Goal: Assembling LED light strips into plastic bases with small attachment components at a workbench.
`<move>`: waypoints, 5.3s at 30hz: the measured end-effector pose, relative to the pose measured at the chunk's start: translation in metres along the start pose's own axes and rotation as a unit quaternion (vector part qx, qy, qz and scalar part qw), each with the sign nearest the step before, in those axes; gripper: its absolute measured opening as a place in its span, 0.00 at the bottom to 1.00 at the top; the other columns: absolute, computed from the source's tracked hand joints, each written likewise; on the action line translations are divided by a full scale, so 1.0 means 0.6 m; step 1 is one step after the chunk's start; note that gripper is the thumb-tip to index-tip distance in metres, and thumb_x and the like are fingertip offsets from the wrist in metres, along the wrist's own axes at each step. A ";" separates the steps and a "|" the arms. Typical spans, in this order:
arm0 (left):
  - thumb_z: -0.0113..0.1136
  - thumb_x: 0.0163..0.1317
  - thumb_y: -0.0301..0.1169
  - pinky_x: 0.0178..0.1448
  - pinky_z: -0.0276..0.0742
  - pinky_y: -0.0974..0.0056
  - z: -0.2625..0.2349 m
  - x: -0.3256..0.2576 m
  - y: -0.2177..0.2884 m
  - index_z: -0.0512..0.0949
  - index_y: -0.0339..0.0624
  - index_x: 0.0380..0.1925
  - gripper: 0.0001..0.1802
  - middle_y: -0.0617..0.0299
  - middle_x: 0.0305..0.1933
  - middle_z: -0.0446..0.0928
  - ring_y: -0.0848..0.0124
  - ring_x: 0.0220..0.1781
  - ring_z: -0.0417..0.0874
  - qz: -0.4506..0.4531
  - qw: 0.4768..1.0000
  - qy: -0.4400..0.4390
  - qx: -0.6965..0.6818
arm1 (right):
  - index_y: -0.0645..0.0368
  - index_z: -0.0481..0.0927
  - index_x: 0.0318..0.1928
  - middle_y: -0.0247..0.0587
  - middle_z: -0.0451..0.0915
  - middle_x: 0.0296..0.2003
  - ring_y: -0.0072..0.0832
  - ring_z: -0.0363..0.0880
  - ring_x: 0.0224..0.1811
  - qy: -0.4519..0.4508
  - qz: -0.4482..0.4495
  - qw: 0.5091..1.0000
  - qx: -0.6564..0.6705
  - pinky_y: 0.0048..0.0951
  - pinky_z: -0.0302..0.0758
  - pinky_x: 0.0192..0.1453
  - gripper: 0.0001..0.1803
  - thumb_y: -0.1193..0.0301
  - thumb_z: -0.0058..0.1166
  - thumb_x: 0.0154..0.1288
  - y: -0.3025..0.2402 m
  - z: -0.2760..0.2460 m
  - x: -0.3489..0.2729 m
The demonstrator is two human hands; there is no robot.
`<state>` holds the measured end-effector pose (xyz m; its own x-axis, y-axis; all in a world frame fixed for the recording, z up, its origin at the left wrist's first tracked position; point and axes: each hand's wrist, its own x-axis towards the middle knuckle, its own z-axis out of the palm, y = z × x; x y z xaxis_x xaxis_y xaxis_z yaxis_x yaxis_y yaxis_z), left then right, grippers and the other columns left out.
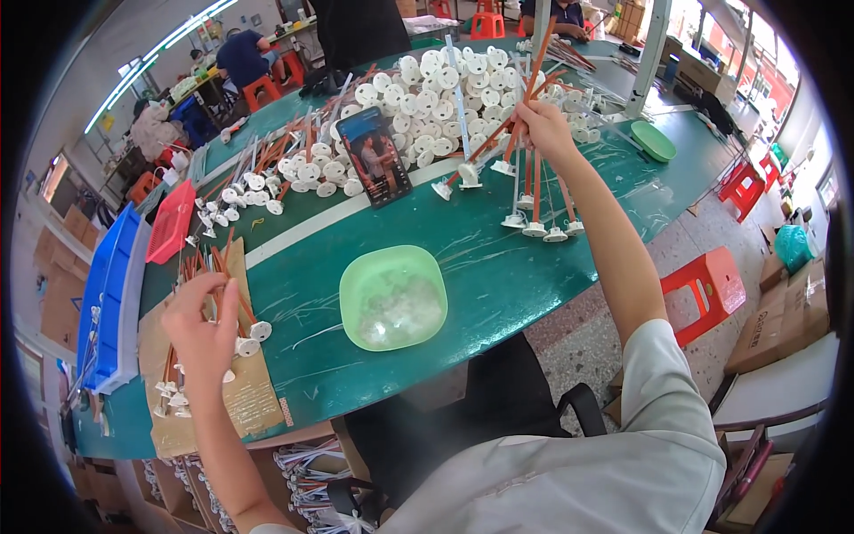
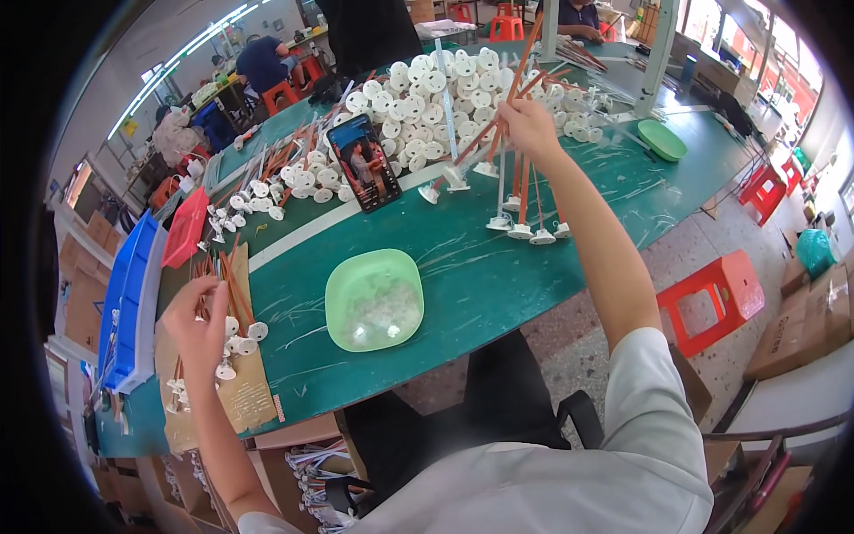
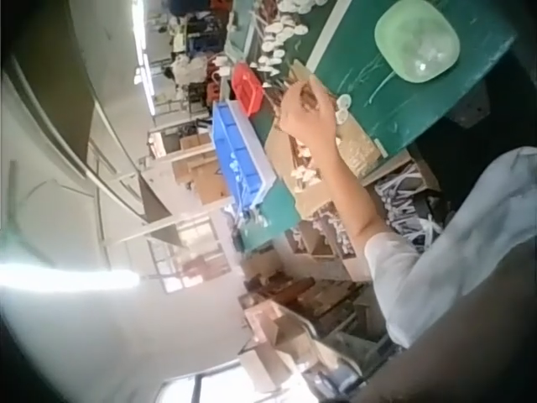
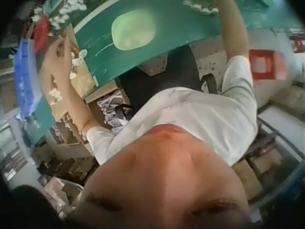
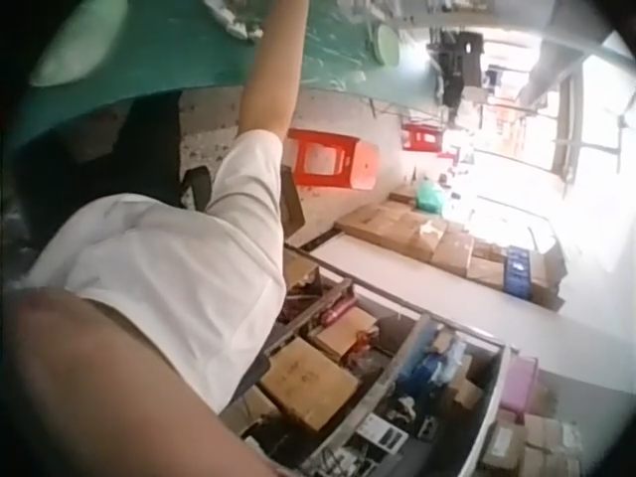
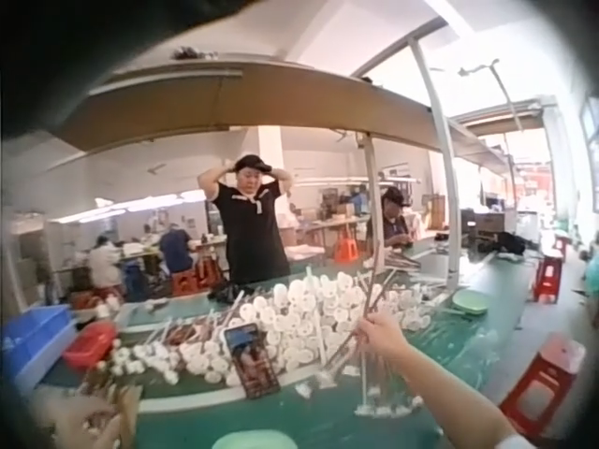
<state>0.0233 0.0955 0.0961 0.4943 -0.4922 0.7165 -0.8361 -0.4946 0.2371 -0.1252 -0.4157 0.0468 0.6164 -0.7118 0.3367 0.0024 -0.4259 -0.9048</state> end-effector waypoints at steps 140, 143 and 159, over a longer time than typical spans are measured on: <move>0.61 0.68 0.28 0.70 0.73 0.60 0.223 -0.080 0.110 0.69 0.40 0.62 0.23 0.48 0.66 0.71 0.65 0.67 0.74 -0.273 0.418 -0.139 -0.855 | 0.69 0.78 0.36 0.48 0.80 0.30 0.32 0.76 0.26 -0.070 -0.495 0.865 0.053 0.26 0.74 0.28 0.09 0.88 0.60 0.53 -0.109 0.300 -0.299; 0.61 0.68 0.28 0.70 0.73 0.60 0.222 -0.082 0.113 0.69 0.39 0.62 0.23 0.49 0.65 0.72 0.65 0.67 0.74 -0.268 0.425 -0.135 -0.854 | 0.69 0.78 0.36 0.47 0.80 0.30 0.32 0.76 0.26 -0.066 -0.486 0.869 0.066 0.26 0.73 0.28 0.10 0.89 0.60 0.52 -0.110 0.299 -0.300; 0.60 0.69 0.28 0.68 0.74 0.60 0.228 -0.071 0.110 0.69 0.37 0.62 0.23 0.50 0.63 0.74 0.66 0.65 0.75 -0.245 0.458 -0.131 -0.844 | 0.67 0.80 0.37 0.46 0.81 0.31 0.32 0.78 0.27 -0.116 -0.445 0.886 0.055 0.26 0.75 0.31 0.09 0.87 0.61 0.54 -0.113 0.284 -0.286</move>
<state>-0.0204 -0.0145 -0.0085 0.5477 -0.7969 0.2551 0.5079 0.5589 0.6554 -0.0971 -0.1696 0.0060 0.4764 0.0180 0.8790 0.6379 -0.6951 -0.3315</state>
